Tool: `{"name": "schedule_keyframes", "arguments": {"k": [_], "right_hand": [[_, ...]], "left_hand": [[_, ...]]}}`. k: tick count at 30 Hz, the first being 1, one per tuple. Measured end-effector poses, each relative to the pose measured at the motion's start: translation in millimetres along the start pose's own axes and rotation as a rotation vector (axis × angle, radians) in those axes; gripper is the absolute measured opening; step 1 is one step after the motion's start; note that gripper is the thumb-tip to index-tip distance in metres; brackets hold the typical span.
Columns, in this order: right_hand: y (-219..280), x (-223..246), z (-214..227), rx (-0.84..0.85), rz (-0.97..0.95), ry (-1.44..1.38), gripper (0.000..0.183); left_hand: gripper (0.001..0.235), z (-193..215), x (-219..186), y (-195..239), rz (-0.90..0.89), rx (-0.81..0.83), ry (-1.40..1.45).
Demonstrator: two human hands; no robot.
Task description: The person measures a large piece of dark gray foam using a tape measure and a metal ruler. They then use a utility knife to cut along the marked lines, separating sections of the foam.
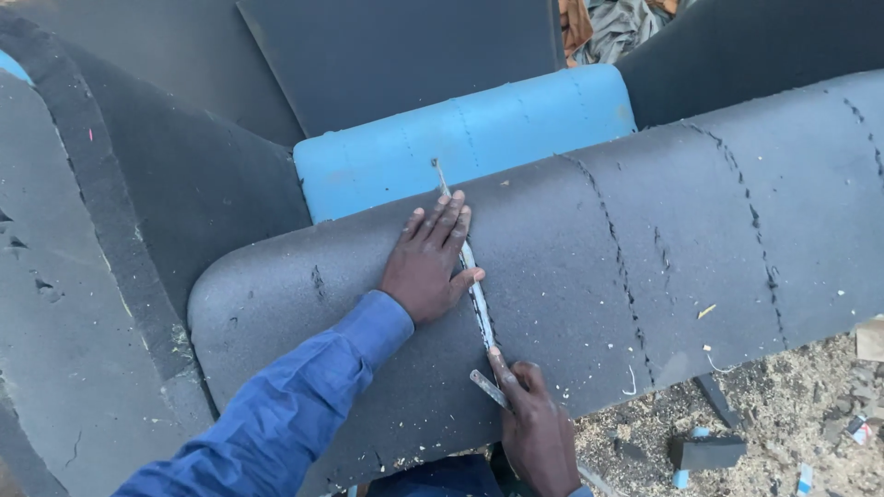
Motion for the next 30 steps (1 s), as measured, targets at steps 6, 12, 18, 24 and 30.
{"name": "schedule_keyframes", "arguments": {"k": [6,12,18,24,30], "right_hand": [[0.3,-1.9,4.3,-0.035,-0.006,-0.043,0.092],[-2.2,-6.4,1.3,-0.077,0.08,-0.048,0.088],[-2.1,-8.6,1.7,-0.074,0.069,-0.02,0.092],[-5.6,-21.6,-6.6,-0.01,0.014,-0.024,0.097],[-6.0,15.7,72.8,-0.06,-0.124,-0.202,0.04]], "left_hand": [[0.087,-0.4,22.6,-8.3,0.063,-0.069,0.081],[0.11,-18.2,50.9,-21.5,0.184,0.129,0.149],[0.142,-18.9,68.5,-31.4,0.219,0.329,0.221],[0.14,-7.3,69.6,-32.0,0.228,0.341,0.21],[0.145,-3.0,73.0,-34.4,0.242,0.324,0.238]]}}
Point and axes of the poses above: each hand's wrist, its own y-axis away from the middle knuckle, its own z-axis out of the back of the hand, x = y × z, the point moved 9 cm from there along -y, towards the middle knuckle, and after that the axes turned 6 degrees about x, right-handed, at the moved point
